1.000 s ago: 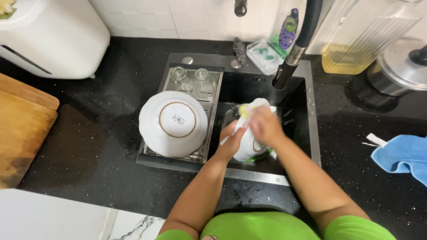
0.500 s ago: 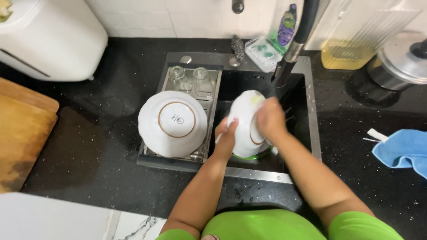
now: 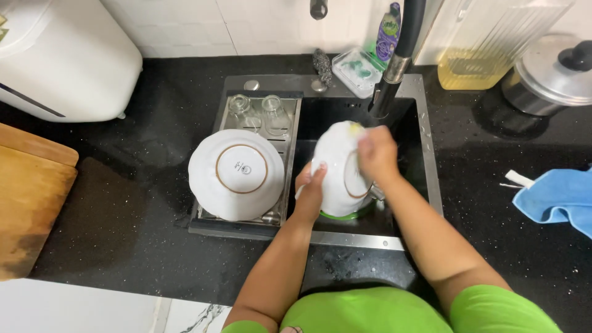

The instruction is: Washing and rinsing plates, bowls, and cutlery in a kitchen sink.

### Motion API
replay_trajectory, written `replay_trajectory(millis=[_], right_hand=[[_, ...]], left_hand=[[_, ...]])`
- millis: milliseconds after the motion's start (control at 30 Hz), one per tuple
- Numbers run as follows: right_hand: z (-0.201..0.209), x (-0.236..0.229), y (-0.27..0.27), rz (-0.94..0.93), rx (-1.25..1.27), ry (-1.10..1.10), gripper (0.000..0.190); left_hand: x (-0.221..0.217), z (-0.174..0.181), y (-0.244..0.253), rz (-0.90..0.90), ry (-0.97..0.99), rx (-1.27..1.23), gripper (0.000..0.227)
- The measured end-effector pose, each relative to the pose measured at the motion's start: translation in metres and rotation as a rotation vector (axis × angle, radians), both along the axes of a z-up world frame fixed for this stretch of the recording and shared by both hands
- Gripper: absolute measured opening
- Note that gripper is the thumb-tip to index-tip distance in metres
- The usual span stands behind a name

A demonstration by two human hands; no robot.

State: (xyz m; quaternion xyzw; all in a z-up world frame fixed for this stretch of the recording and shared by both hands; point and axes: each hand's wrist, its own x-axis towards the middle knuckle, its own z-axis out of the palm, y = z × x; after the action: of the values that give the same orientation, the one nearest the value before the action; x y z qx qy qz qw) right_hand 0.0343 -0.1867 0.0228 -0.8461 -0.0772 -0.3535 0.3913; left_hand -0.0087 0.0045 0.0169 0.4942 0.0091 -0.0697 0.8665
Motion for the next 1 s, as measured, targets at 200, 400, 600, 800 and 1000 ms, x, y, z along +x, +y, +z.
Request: replay_trajectory(millis=[200, 400, 600, 800, 1000], right_hand=[[0.054, -0.042, 0.028, 0.405, -0.383, -0.238, 0.022], [-0.033, 0.028, -0.044, 0.214, 0.657, 0.25, 0.036], [0.018, -0.003, -0.034, 0.192, 0.235, 0.175, 0.023], [0.025, -0.017, 0.013, 0.182, -0.243, -0.103, 0.021], [0.0, -0.002, -0.002, -0.205, -0.22, 0.112, 0.029]], left_hand=[[0.0, -0.007, -0.003, -0.142, -0.117, 0.215, 0.033], [-0.006, 0.0, 0.006, -0.155, -0.098, 0.182, 0.035], [-0.001, 0.005, 0.007, -0.301, -0.175, 0.312, 0.042], [0.003, -0.047, -0.005, -0.344, -0.341, 0.638, 0.036], [0.004, -0.024, 0.002, -0.113, -0.121, 0.23, 0.034]])
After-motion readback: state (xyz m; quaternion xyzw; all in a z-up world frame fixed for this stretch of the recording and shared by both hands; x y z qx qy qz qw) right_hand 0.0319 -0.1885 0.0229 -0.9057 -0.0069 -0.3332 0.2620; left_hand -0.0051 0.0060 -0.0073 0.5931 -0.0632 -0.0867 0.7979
